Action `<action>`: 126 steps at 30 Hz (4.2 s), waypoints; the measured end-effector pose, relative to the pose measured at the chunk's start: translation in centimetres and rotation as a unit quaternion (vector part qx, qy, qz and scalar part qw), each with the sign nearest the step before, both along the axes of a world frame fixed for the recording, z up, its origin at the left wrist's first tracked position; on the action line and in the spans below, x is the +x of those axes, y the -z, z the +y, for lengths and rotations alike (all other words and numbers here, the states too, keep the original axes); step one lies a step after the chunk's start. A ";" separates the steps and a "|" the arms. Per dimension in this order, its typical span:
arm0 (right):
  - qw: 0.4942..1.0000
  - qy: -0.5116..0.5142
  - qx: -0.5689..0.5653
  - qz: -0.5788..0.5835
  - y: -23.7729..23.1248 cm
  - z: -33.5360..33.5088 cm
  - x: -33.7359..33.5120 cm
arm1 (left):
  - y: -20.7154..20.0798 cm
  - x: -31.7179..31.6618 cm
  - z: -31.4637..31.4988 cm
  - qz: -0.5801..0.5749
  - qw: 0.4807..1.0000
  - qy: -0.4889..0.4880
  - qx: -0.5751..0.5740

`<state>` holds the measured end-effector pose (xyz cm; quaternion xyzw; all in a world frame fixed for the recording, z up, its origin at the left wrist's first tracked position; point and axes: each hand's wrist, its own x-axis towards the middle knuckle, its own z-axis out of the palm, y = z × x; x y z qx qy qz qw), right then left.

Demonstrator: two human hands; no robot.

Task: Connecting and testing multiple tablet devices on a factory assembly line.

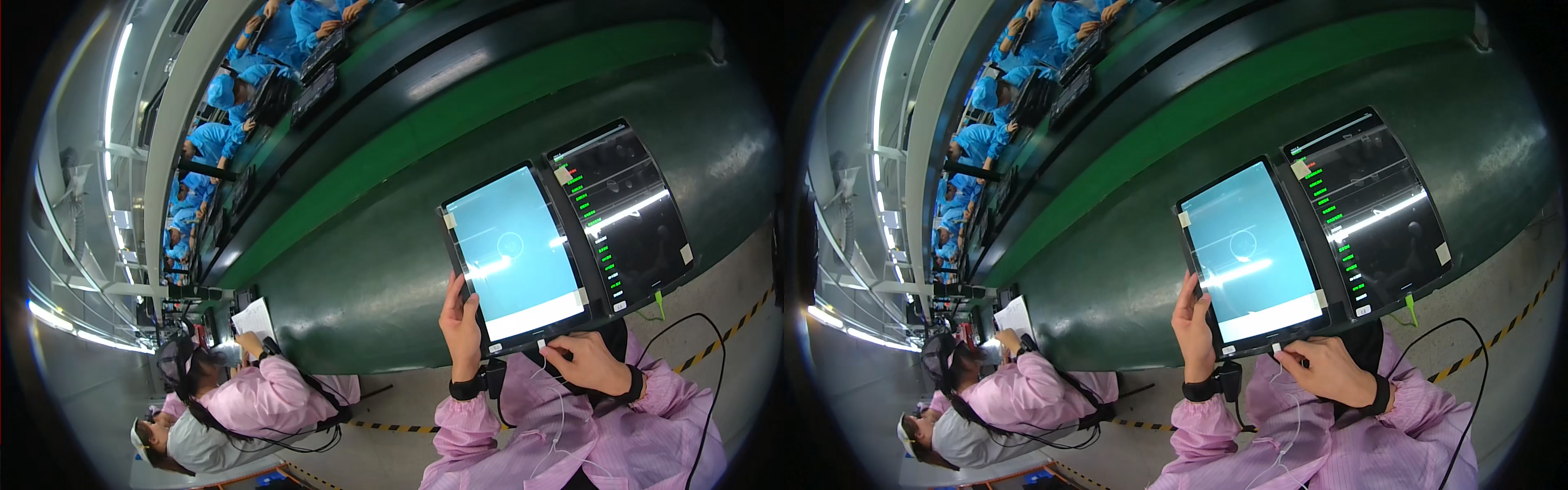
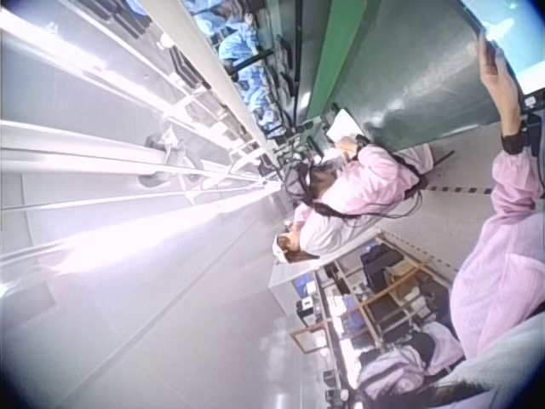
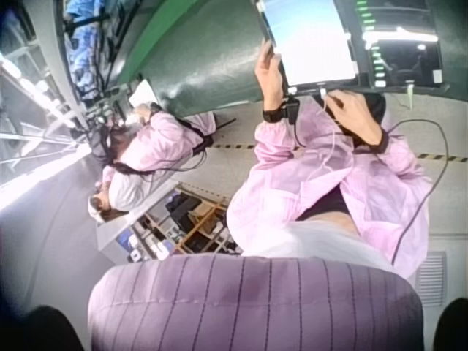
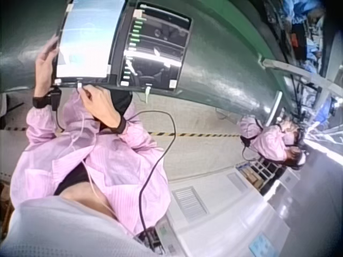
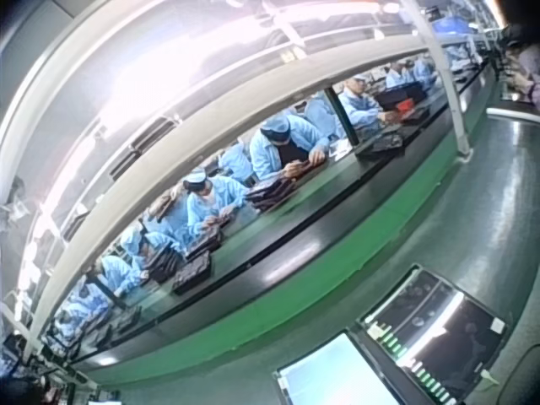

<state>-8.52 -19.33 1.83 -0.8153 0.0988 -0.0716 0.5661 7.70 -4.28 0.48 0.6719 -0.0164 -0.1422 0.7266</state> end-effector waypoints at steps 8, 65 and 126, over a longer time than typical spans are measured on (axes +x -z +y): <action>1.000 -0.001 0.001 0.002 -0.1 -0.1 -0.2 | 0.3 -0.1 0.1 -0.005 1.000 -0.001 -0.008; 0.862 -0.457 0.219 -0.029 -3.4 -3.0 -2.8 | 0.2 1.2 0.2 0.049 0.999 0.010 -0.012; 0.981 -0.063 0.126 0.131 0.4 -0.3 0.5 | -0.7 -2.7 2.6 -0.009 0.991 0.125 0.036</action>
